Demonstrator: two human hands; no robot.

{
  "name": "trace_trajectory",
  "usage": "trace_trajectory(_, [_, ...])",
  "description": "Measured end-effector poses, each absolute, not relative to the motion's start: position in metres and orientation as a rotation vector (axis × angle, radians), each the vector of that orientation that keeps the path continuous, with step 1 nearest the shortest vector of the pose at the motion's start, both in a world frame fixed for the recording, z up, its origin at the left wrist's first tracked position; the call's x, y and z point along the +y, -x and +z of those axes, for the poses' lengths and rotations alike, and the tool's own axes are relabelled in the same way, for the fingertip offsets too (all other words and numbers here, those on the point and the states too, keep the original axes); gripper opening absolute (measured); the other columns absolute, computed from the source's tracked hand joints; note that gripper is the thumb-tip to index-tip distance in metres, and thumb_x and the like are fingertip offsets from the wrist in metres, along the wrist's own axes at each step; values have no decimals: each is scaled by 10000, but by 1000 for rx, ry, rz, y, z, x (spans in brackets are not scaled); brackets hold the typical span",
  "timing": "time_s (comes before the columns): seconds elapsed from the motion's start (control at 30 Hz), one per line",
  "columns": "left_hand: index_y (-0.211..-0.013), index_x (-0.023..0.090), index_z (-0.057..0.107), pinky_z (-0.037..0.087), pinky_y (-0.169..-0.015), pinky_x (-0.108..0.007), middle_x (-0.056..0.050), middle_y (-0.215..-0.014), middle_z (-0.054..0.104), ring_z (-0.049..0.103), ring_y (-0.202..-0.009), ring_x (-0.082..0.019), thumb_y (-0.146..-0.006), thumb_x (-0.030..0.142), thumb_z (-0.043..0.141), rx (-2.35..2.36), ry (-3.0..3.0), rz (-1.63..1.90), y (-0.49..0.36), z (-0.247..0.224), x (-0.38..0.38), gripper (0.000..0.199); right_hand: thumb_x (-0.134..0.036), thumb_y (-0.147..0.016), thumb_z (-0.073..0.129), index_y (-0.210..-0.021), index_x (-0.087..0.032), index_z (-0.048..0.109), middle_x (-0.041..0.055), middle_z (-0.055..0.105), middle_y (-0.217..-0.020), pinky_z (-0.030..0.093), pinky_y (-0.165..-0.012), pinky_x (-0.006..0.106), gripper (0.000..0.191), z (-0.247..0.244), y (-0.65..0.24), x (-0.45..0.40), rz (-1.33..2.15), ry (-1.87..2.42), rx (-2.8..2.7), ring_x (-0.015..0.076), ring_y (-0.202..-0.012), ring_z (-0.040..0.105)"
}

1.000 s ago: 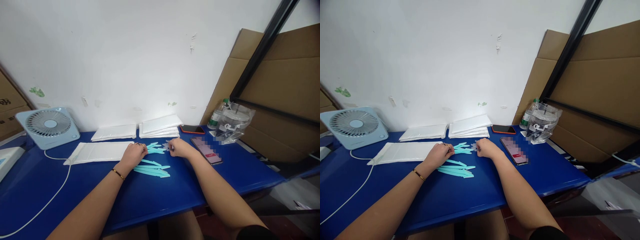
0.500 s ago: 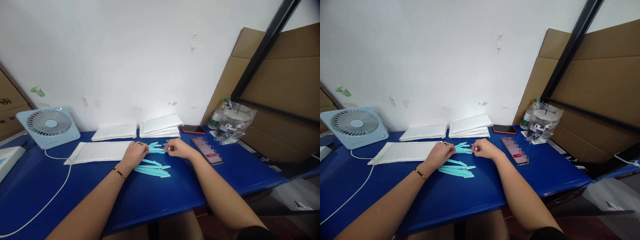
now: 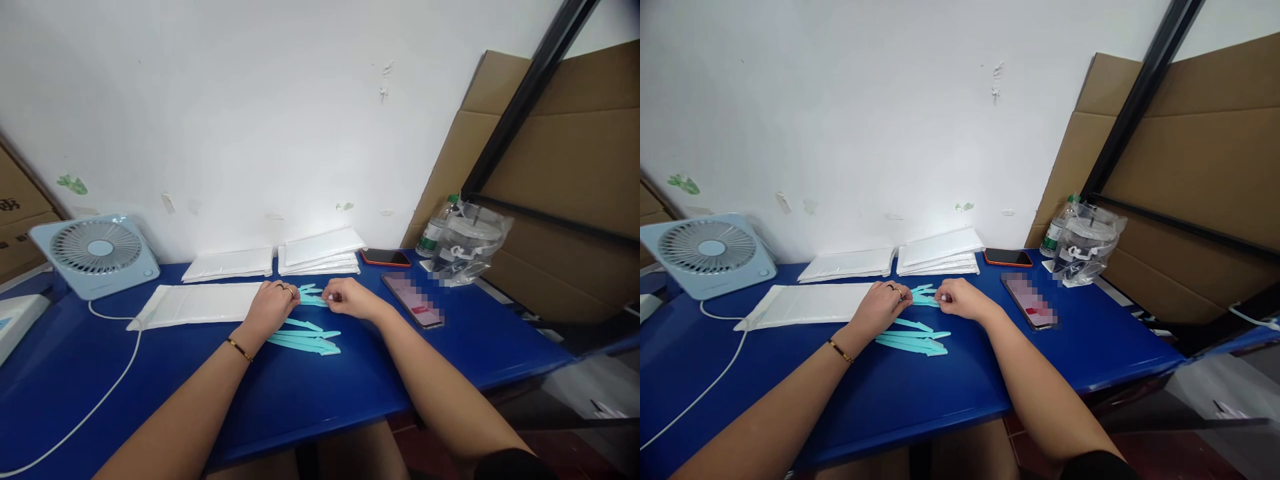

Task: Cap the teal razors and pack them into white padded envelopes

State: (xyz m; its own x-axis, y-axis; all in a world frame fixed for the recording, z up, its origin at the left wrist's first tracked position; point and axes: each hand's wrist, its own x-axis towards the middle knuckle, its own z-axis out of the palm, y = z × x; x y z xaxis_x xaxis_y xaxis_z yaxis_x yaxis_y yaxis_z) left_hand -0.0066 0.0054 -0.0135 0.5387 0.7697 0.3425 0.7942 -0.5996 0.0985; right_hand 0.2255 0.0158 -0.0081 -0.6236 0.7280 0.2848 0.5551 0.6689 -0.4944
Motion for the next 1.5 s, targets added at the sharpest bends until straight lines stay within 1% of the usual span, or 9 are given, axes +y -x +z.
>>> trace_trajectory(0.07, [-824, 200, 607, 325, -739, -330, -26, -812, 673, 564, -826, -201, -875, 265, 473, -1414, 2689, -528, 7, -12, 6, 157, -93, -740, 543, -838, -163, 682, 32, 628, -802, 407, -605, 202, 184, -9, -226, 19, 475, 1008, -2418, 104, -649, 545])
trace_trajectory(0.17, [-907, 209, 623, 355, -749, -313, -21, -913, 674, 578, -850, -196, -847, 304, 516, -1509, 2723, -584, 12, -7, 5, 156, -109, -778, 532, -887, -174, 691, 45, 662, -846, 418, -649, 219, 203, -11, -236, 26, 413, 1110, -2353, 123, -708, 578])
trace_trajectory(0.27, [-911, 234, 643, 374, -730, -280, -2, -975, 657, 582, -851, -174, -819, 380, 548, -1479, 2897, -556, 20, -1, 2, 197, -102, -754, 564, -865, -181, 695, 38, 662, -824, 409, -629, 218, 189, -13, -248, 31, 344, 1203, -2340, 122, -682, 572])
trace_trajectory(0.47, [-765, 243, 643, 345, -685, -272, 17, -793, 649, 577, -783, -170, -773, 360, 593, -1468, 2996, -298, 26, -2, -1, 128, -157, -729, 633, -826, -176, 693, 34, 623, -796, 386, -603, 211, 116, -17, -240, 30, 300, 1125, -2467, 112, -649, 540])
trace_trajectory(0.63, [-735, 224, 587, 336, -623, -268, 12, -736, 645, 568, -698, -168, -798, 332, 550, -1630, 2896, -392, 21, -9, 4, 130, -167, -771, 592, -853, -169, 674, 46, 641, -812, 394, -638, 221, 117, -17, -237, 28, 277, 1181, -2433, 131, -700, 561])
trace_trajectory(0.73, [-763, 233, 583, 345, -605, -260, 17, -742, 647, 574, -699, -167, -791, 344, 559, -1708, 2906, -462, 21, -12, 5, 117, -180, -739, 623, -876, -170, 671, 45, 645, -822, 391, -618, 218, 146, -17, -240, 28, 288, 1224, -2409, 132, -682, 562])
trace_trajectory(0.9, [-780, 238, 590, 358, -601, -258, 12, -750, 646, 586, -721, -170, -792, 362, 554, -1760, 2867, -559, 17, -8, 2, 130, -99, -686, 582, -707, -157, 654, 39, 634, -737, 376, -603, 217, 94, -18, -240, 31, 226, 1274, -2418, 124, -637, 538])
trace_trajectory(1.17, [-785, 222, 594, 387, -621, -259, 2, -761, 646, 598, -736, -166, -799, 344, 541, -1763, 2822, -663, 16, -4, 2, 133, -161, -727, 529, -798, -157, 607, -15, 568, -655, 379, -542, 184, 105, -5, -242, 17, 696, 1092, -2255, 89, -579, 486])
trace_trajectory(1.5, [-778, 218, 590, 395, -650, -265, 0, -777, 660, 596, -759, -173, -801, 345, 561, -1657, 2853, -660, 11, -6, 2, 132, -160, -768, 540, -844, -154, 650, -5, 609, -670, 397, -570, 192, 134, -2, -222, 10, 673, 1031, -2340, 99, -596, 534])
